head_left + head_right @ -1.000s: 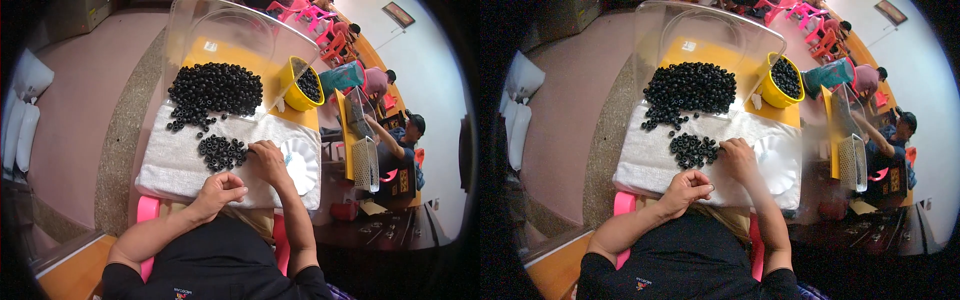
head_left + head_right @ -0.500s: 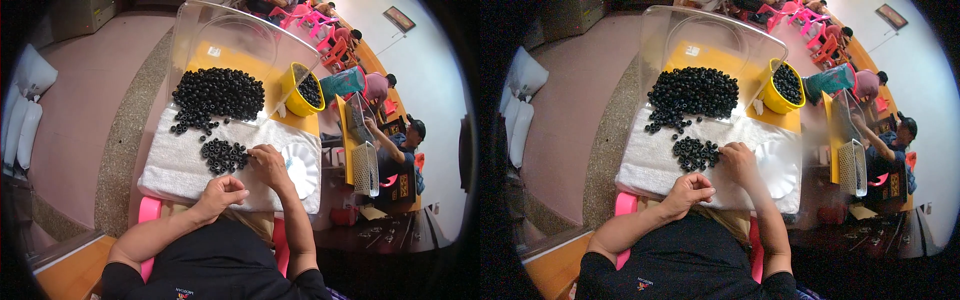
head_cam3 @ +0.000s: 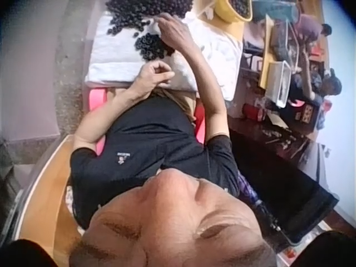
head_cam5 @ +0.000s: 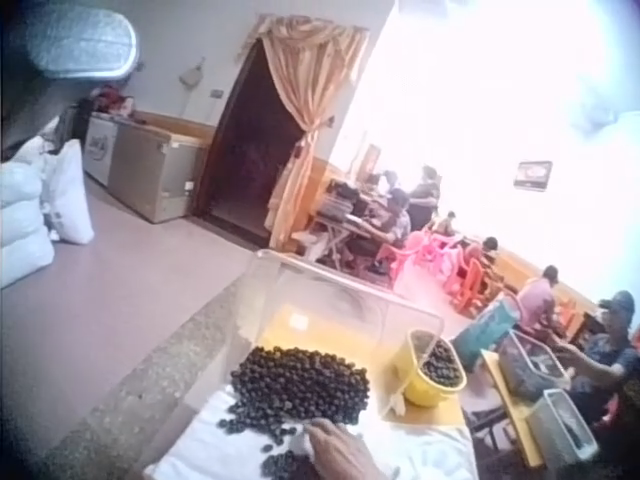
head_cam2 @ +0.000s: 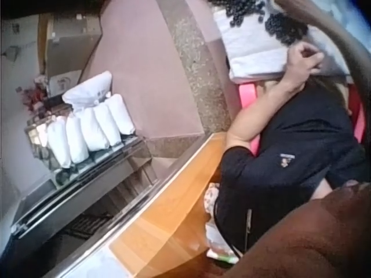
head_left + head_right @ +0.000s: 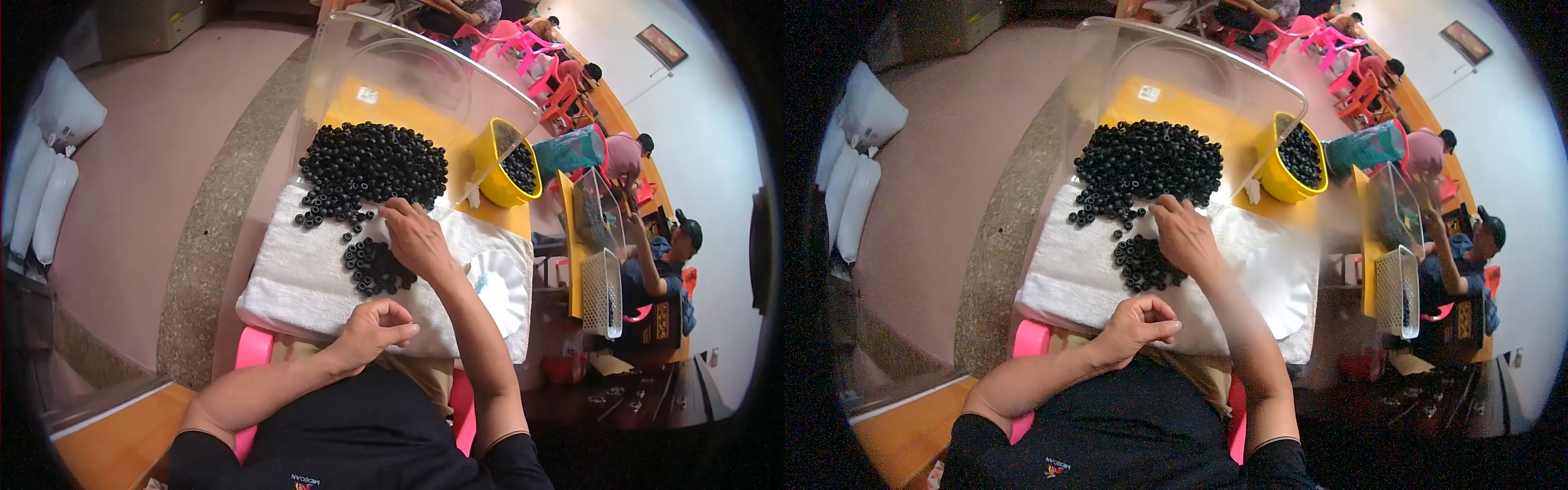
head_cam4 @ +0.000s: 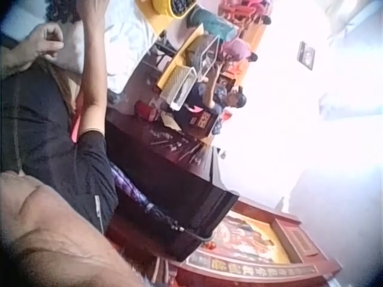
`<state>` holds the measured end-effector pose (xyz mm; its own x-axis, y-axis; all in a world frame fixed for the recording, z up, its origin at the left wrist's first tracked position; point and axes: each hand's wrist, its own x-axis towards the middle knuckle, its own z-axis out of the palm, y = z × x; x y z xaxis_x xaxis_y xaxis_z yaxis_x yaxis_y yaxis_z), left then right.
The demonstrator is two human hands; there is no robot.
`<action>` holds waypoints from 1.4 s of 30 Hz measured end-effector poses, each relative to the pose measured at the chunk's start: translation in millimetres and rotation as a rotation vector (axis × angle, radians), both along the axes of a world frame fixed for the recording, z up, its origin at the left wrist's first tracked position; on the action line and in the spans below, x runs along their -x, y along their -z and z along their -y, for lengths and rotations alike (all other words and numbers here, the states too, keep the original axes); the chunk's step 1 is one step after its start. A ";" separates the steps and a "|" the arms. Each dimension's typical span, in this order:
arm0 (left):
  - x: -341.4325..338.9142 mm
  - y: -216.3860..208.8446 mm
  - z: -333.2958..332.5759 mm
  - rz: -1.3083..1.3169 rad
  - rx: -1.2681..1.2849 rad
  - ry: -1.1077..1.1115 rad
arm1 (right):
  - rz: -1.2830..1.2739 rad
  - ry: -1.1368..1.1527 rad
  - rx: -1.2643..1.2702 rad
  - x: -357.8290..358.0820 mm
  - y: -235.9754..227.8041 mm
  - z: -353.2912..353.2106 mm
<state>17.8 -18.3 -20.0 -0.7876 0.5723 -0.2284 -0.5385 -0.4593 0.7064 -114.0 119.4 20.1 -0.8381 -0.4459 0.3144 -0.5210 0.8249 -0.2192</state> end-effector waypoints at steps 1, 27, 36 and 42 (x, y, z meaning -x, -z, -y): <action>0.4 -0.2 0.0 -0.007 -0.006 0.000 | 0.019 -0.018 -0.061 3.3 -1.6 -0.3; 1.9 -2.4 1.9 -0.008 -0.037 -0.010 | 0.310 -0.019 -0.293 6.9 -26.8 18.6; 2.5 -3.5 2.4 -0.006 -0.029 -0.006 | 0.233 -0.030 -0.176 11.9 -8.6 36.7; 1.6 -7.5 4.1 0.011 -0.034 0.000 | 0.261 -0.028 -0.223 9.4 -13.8 29.6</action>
